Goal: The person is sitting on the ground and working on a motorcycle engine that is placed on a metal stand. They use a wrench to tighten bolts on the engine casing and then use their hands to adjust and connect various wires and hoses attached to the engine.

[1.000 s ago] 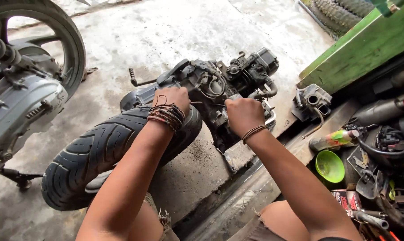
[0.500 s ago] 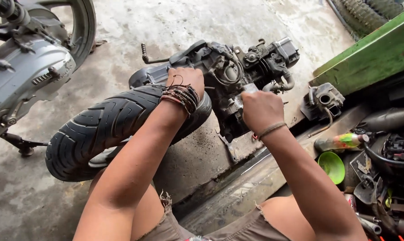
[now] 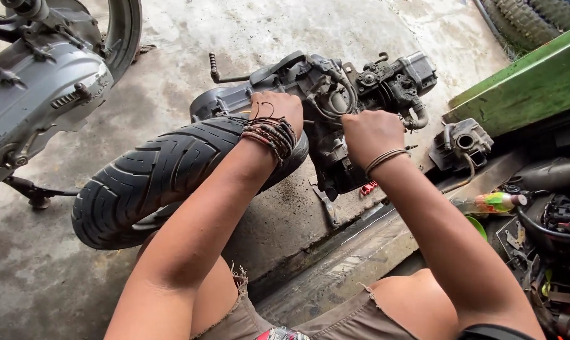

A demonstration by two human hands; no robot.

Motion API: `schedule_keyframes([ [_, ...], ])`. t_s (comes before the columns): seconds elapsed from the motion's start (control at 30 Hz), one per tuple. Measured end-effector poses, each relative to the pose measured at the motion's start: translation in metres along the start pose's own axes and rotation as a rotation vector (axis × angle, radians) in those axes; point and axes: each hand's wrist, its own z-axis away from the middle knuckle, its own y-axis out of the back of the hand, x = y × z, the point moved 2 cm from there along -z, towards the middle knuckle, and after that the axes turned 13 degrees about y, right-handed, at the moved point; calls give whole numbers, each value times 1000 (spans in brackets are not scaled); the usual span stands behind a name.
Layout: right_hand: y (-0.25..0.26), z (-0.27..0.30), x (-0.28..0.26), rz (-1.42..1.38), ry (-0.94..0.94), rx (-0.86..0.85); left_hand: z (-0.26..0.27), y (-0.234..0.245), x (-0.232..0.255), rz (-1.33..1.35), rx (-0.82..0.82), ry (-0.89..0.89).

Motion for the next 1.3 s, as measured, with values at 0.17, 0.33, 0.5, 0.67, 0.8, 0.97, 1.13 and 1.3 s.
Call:
schedule_keyframes([
  [0.17,6,1,0,-19,2,-44,3,4,5,28,-12,15],
  [0.33,2,1,6,-12,5,-29,0,2,4,50,45,-2],
  [0.5,-13,0,6,19,39,77,-10,-10,10,1,58,15],
  [0.67,7,21,9,8,-21,-86,-7,-5,8,31,73,6],
  [0.8,5,36,15,161,-35,-90,-4,5,15,-94,-82,46],
  [0.97,-15,47,31,45,-97,-152,-4,-2,15,-94,-40,81],
  [1.13,-38,47,57,-109,-91,-56,-11,-7,16,-81,-47,96],
  [1.3,-47,39,91,-295,-114,-82,-13,-12,15,-105,1,126],
])
